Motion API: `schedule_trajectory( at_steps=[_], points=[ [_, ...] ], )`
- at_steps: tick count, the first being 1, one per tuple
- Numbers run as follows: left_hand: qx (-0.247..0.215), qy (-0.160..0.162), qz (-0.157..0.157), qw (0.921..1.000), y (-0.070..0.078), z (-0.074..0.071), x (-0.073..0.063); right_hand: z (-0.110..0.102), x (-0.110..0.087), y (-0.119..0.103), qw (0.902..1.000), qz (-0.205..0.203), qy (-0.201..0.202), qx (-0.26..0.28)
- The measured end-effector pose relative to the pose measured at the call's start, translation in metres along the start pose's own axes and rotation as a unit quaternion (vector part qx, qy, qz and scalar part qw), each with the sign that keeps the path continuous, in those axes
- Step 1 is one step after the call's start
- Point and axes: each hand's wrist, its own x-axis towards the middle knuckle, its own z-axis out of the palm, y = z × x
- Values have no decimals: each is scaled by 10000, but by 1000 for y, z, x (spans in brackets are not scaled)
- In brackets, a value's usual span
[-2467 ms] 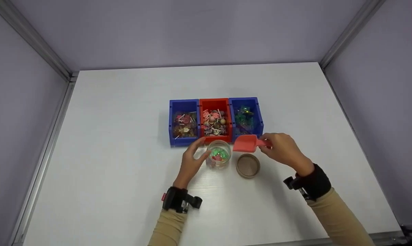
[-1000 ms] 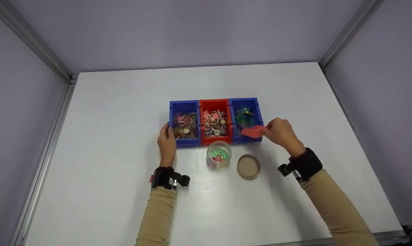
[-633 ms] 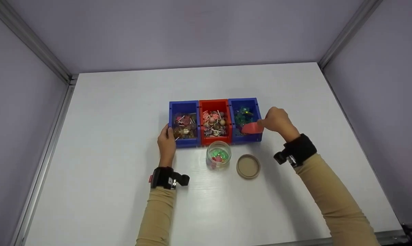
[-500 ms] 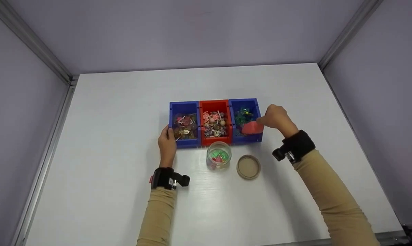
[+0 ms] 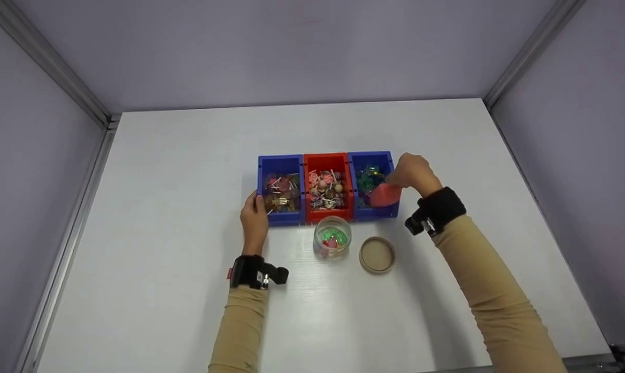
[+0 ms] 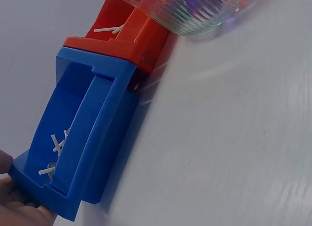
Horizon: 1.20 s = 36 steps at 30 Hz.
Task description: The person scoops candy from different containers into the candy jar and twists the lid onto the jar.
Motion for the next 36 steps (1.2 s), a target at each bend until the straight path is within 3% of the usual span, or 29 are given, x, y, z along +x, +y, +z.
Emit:
schedule_trajectory(
  at_steps=[13, 21, 36],
  points=[
    [-77, -40, -38, 10000, 3, 2, -3, 7, 8, -6, 9991, 342, -223, -96],
    [-101, -145, -108, 9998, 4, 1, -2, 15, 8, -8, 9992, 380, -92, -107],
    [-197, -21, -48, 9998, 3, 6, -1, 25, 0, -8, 9988, 461, 164, -16]
  ],
)
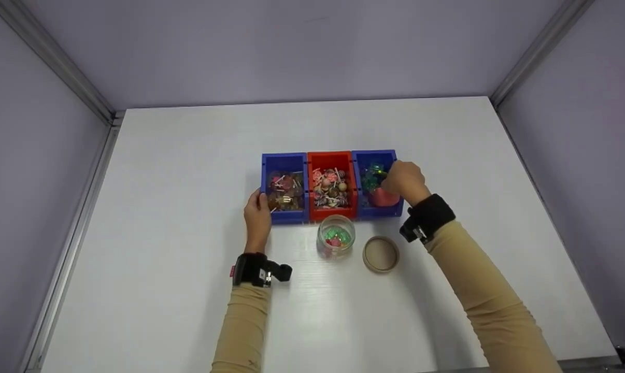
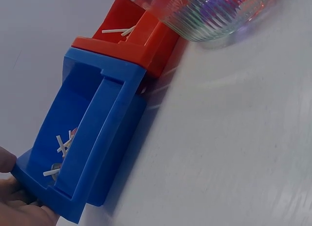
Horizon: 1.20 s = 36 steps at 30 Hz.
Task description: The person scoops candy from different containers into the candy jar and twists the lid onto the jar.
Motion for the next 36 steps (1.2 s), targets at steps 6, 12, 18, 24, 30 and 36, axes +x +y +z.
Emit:
schedule_trajectory(
  at_steps=[6, 12, 18, 24, 30, 36],
  points=[
    [81, -47, -48, 9999, 1, -3, 2, 10, -2, 0, 9995, 33, 253, 169],
    [43, -82, -40, 9999, 0, -7, 4, 18, 0, 3, 9982, -48, 492, 345],
    [92, -69, 0, 9999, 1, -7, 2, 3, -3, 0, 9999, 40, 117, 45],
    [126, -16, 16, 9999, 1, -6, 2, -15, 0, -3, 9996, -80, -101, -262],
    [122, -15, 47, 9999, 1, -2, 0, -17, 3, -6, 9989, -200, -200, -378],
    [99, -14, 147, 9998, 1, -1, -1, -10, 3, -6, 9994, -114, -142, -305]
  ],
)
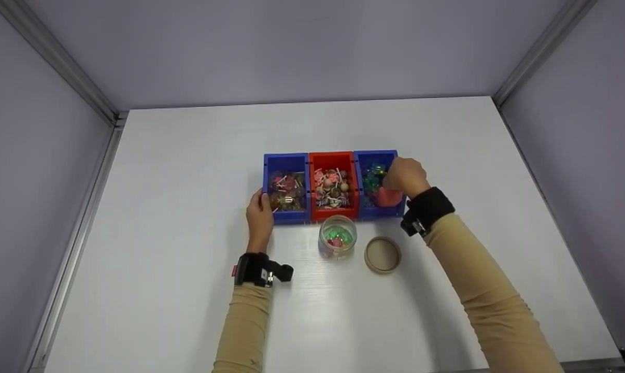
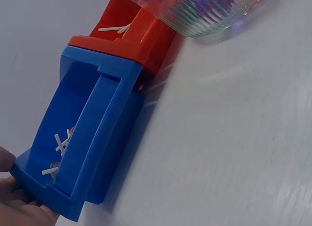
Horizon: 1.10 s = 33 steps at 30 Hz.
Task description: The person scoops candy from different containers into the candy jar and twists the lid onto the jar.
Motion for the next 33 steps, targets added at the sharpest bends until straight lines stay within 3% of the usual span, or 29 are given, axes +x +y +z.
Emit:
schedule_trajectory(
  at_steps=[16, 28, 33],
  points=[
    [-14, 5, -81, 10000, 0, -7, 2, 25, -13, 6, 9978, -17, 544, 367],
    [124, -52, -129, 9998, 1, -7, 2, 55, -23, 18, 9831, -166, 1415, 1150],
    [116, -42, -166, 9998, 1, -7, 4, 52, -21, 19, 9848, -130, 1284, 1161]
  ],
)
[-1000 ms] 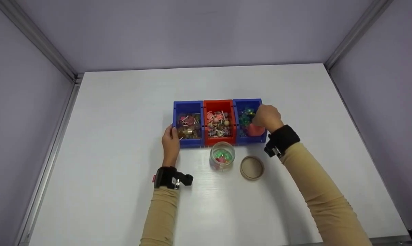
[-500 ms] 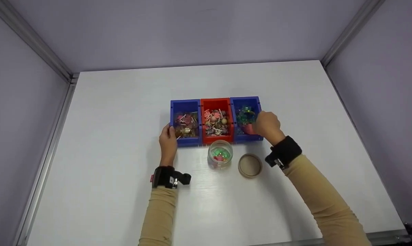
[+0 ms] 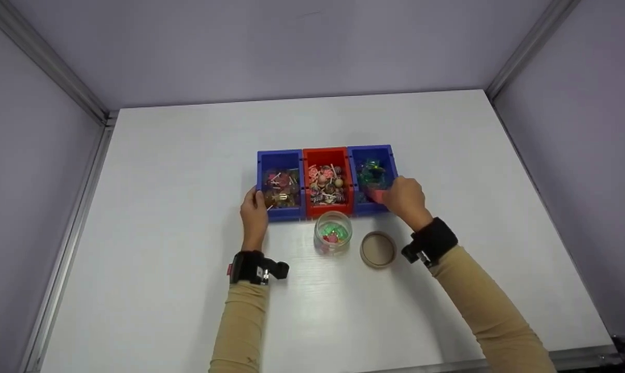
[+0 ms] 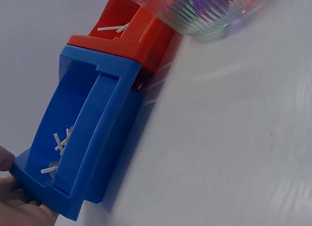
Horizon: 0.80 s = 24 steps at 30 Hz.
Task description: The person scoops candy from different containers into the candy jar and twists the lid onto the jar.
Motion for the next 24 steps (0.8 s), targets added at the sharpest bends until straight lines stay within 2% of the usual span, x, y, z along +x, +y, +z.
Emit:
schedule_trajectory(
  at_steps=[5, 10, 16, 24],
  points=[
    [-35, 47, -3, 10000, -1, -1, 2, -19, 12, -4, 9974, 48, -694, -191],
    [-35, 18, 13, 10000, 0, -2, 1, -36, 22, -14, 9923, 119, -1085, -583],
    [-27, 97, 118, 9999, 2, -3, -1, -48, 29, -30, 9865, -23, -1284, -1015],
    [-103, 126, 283, 9995, 1, 0, -2, -42, 31, -38, 9866, -115, -1246, -1045]
  ],
)
